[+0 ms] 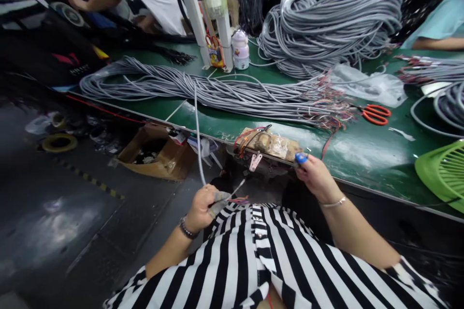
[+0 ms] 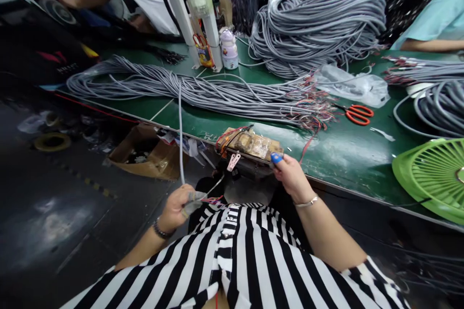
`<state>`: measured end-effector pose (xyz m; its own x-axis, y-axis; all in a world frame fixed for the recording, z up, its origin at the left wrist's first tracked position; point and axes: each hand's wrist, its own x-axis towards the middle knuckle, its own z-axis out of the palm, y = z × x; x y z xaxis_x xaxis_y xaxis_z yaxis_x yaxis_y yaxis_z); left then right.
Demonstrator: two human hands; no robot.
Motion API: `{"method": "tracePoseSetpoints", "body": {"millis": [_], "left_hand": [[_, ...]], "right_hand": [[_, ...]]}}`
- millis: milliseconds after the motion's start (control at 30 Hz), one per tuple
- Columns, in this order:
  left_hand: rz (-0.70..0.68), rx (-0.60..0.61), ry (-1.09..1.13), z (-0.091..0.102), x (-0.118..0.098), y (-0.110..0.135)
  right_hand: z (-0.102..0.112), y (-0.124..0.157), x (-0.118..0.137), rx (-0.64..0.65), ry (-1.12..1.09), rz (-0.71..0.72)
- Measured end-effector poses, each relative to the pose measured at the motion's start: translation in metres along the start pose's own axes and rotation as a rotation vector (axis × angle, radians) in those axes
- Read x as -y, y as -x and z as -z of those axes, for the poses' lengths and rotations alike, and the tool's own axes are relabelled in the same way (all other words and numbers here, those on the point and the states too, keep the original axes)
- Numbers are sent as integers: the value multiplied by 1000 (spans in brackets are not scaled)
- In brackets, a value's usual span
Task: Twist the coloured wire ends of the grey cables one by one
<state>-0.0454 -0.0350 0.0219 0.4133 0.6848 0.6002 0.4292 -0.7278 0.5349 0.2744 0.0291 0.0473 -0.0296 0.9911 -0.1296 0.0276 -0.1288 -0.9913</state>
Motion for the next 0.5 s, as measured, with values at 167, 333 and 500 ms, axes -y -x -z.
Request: {"method": "tracePoseSetpoints", "body": {"millis": [167, 333, 500], "left_hand": [[87, -112, -95, 12, 4, 20], [49, -161, -19, 0, -1, 10], [72, -111, -3, -8, 9, 10]], "right_hand": [[14, -58, 46, 232, 581, 367], [3, -144, 55, 274, 738, 320], [-14, -182, 39, 389, 722, 207]]}}
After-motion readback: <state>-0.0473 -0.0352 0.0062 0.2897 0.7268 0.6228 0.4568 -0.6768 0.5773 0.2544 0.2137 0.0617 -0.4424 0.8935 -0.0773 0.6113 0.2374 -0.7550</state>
